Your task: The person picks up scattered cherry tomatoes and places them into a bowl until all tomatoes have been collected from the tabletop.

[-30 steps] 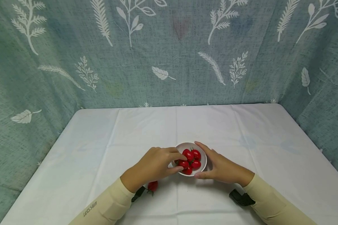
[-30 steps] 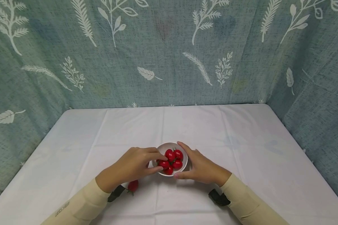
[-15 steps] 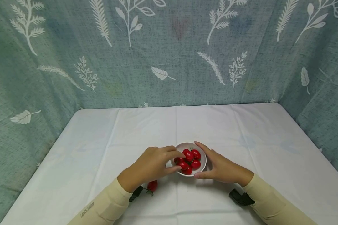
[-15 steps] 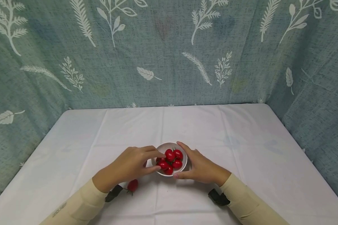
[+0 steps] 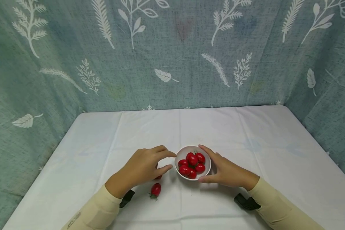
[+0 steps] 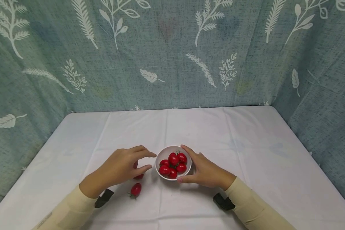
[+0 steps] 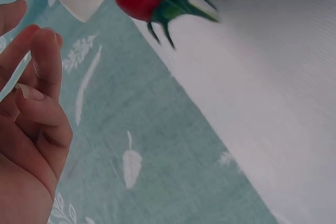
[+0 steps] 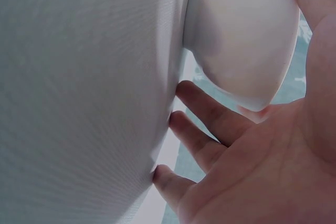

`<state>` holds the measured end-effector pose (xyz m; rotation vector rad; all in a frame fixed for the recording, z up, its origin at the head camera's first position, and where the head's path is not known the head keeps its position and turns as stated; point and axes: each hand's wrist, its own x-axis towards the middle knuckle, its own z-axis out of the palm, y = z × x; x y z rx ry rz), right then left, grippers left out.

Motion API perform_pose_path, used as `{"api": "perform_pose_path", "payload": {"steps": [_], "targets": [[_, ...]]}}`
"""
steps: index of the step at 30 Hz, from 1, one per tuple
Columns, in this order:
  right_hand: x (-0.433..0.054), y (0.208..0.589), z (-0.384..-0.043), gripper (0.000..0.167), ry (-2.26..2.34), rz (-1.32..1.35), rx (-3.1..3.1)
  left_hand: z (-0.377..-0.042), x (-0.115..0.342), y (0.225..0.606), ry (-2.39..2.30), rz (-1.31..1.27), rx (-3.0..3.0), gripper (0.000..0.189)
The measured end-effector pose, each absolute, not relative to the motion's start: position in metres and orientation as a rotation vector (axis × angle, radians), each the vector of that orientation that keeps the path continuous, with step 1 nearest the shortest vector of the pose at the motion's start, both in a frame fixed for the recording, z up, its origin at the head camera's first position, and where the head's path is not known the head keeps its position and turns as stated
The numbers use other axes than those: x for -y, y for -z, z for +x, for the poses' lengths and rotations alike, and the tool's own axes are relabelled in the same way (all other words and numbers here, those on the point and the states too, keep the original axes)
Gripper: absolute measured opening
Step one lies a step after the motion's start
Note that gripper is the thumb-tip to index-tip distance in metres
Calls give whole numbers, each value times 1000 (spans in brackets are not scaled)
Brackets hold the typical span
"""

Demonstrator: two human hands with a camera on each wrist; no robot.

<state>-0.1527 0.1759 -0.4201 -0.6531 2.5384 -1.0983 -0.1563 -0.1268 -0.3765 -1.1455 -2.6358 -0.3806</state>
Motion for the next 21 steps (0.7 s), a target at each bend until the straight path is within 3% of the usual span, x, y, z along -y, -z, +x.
{"api": "perform_pose_path", "payload": {"steps": [21], "targets": [[-177,420,-152,109,1082,-642,-2546,-145,166,385,417,-1069,2763,28]]}}
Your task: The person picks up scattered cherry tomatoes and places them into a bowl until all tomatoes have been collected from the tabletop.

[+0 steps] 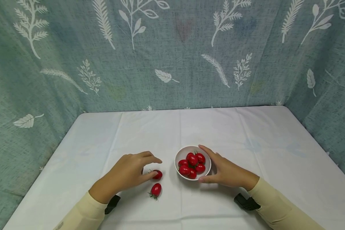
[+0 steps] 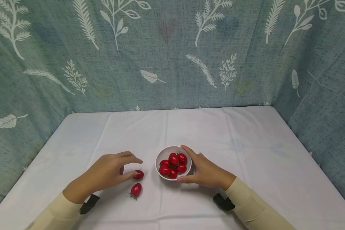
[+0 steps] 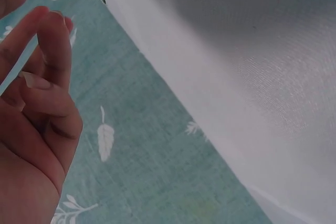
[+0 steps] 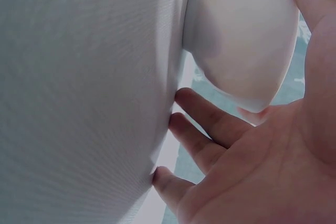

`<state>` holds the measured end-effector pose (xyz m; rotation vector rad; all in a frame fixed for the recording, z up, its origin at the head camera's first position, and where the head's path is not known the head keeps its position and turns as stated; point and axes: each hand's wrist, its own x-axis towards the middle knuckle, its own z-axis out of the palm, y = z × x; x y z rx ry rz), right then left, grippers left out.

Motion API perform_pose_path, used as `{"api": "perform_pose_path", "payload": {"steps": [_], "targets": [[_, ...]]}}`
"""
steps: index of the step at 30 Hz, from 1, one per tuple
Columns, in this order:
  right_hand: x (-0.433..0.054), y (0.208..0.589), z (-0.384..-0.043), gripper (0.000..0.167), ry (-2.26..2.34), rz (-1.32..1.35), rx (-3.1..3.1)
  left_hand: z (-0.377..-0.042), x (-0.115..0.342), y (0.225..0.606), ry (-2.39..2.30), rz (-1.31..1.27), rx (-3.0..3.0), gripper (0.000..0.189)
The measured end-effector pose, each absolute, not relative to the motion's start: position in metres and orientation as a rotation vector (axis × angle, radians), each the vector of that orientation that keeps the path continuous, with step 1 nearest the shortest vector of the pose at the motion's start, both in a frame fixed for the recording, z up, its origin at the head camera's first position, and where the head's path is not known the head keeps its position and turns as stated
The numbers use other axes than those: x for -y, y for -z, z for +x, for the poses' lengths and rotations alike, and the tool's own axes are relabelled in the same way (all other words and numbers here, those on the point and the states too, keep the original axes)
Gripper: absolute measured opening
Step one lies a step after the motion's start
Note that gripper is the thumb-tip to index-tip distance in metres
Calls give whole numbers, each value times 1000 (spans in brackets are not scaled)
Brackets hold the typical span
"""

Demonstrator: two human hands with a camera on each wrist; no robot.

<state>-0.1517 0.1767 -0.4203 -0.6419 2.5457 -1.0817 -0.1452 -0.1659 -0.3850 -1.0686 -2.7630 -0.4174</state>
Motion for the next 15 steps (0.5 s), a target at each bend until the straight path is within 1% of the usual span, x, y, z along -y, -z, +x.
{"api": "perform_pose_path", "payload": {"steps": [15], "targets": [[-176,424,-152,108,1101,-683,-2548,-143,165,388,361,-1052,2918,31]]}}
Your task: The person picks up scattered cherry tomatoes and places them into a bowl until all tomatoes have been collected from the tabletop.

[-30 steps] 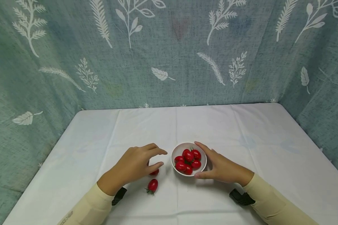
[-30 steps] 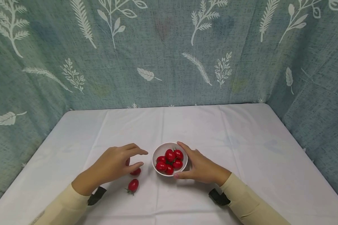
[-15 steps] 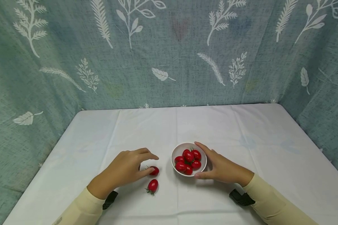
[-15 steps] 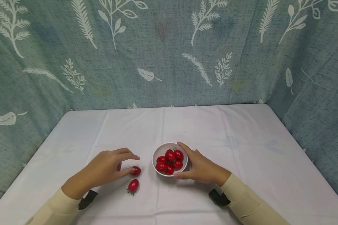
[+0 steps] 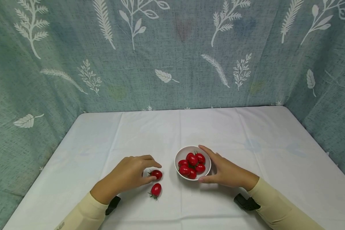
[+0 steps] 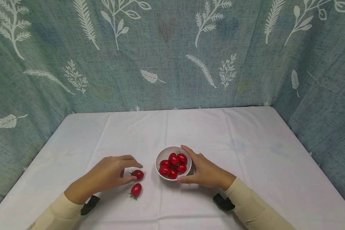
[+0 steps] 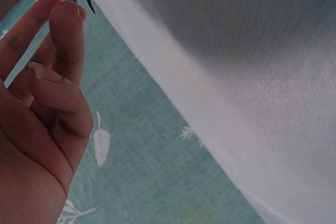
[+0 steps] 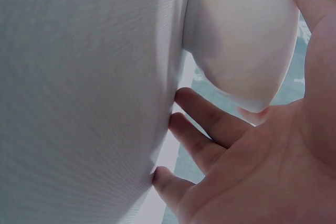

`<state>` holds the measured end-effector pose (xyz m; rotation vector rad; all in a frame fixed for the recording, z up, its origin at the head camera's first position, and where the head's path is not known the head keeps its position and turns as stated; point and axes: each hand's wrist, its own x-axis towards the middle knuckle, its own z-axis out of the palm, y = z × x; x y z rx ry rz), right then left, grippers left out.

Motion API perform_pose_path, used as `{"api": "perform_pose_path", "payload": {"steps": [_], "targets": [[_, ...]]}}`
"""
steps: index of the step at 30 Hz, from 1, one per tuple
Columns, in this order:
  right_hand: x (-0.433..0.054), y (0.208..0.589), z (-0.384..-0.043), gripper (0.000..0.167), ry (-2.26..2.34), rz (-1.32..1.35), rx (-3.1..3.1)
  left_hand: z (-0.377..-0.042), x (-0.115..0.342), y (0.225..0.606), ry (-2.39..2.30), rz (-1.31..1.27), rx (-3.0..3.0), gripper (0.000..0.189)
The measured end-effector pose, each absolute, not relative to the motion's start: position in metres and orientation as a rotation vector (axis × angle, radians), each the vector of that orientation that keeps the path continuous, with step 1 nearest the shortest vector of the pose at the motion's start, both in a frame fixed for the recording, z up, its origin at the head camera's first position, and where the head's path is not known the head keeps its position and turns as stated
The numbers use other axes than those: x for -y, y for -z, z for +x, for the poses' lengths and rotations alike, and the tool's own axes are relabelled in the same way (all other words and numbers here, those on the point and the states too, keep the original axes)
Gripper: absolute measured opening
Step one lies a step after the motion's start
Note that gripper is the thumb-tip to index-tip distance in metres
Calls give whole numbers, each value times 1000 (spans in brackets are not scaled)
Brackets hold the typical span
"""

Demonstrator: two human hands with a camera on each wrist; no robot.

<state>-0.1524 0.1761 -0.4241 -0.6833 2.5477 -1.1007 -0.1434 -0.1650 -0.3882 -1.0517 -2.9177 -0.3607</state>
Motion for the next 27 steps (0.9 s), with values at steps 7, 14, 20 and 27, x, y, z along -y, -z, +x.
{"api": "perform_pose_path", "payload": {"steps": [7,14,20,27], "targets": [[-177,423,-150,110,1100,-663,-2544,-145,162,391,308,-1063,2950,30],[-177,422,-151,110,1092,-671,-2552,-146,164,394,299,-1064,2951,32],[-176,424,-152,108,1088,-668,-2549,-147,163,397,302,-1063,2943,31],[-175,423,-152,108,1085,-666,-2548,-149,163,396,319,-1055,2869,30]]}}
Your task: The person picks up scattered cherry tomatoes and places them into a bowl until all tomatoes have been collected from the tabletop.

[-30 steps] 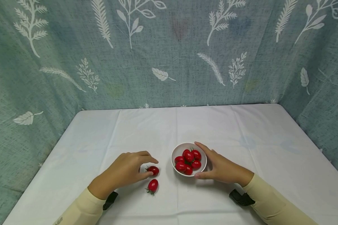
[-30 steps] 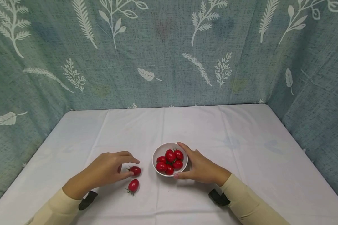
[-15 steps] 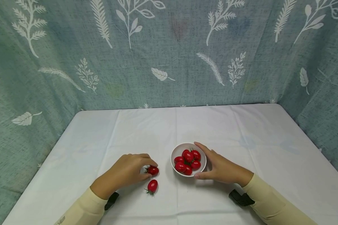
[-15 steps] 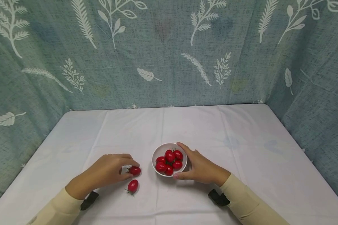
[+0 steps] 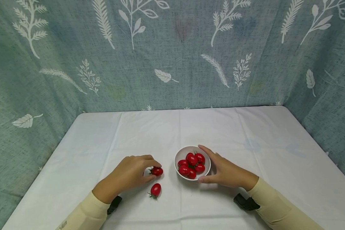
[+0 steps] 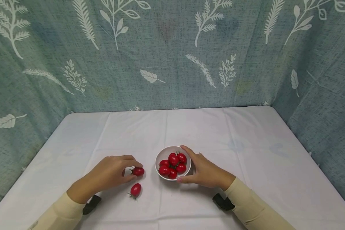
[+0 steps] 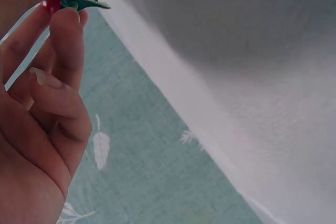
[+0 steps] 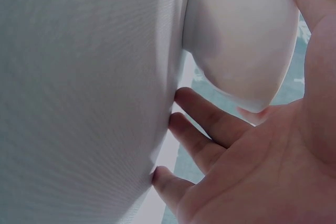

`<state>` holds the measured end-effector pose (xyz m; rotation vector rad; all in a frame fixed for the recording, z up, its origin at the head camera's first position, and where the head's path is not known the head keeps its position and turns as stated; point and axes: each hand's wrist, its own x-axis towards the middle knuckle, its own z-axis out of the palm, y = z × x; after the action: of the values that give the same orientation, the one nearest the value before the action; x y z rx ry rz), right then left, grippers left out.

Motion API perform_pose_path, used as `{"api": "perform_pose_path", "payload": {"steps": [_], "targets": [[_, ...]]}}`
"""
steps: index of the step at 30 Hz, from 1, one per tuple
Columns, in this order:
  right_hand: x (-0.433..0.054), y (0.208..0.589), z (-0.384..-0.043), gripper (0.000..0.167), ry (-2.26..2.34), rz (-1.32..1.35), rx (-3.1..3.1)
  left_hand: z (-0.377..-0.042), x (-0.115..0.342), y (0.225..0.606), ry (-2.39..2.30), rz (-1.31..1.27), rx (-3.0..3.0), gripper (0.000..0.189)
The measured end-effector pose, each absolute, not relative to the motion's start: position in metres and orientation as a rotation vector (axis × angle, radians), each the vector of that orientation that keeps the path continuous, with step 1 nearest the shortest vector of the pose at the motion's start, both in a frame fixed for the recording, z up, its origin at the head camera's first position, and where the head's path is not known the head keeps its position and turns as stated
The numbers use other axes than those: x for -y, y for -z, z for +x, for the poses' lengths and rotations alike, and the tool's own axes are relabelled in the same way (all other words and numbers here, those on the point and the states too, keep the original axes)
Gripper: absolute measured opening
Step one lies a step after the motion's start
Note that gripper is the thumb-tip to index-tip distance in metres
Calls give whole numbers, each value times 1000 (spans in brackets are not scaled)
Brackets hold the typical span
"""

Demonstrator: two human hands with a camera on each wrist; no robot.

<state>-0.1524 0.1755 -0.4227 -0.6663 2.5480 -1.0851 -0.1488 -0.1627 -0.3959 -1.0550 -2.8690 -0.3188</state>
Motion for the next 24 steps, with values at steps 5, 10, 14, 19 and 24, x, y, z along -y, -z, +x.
{"api": "perform_pose_path", "payload": {"steps": [5,10,14,19,24], "targets": [[-176,423,-153,109,1081,-659,-2550,-151,160,394,346,-1073,2800,30],[-176,423,-154,110,1083,-649,-2552,-153,154,390,366,-1090,2725,32],[-176,423,-153,110,1078,-637,-2554,-154,149,389,378,-1123,2627,30],[-176,422,-152,111,1079,-638,-2554,-156,141,386,388,-1145,2540,30],[-176,423,-153,110,1081,-641,-2552,-159,132,383,388,-1158,2504,31]]}}
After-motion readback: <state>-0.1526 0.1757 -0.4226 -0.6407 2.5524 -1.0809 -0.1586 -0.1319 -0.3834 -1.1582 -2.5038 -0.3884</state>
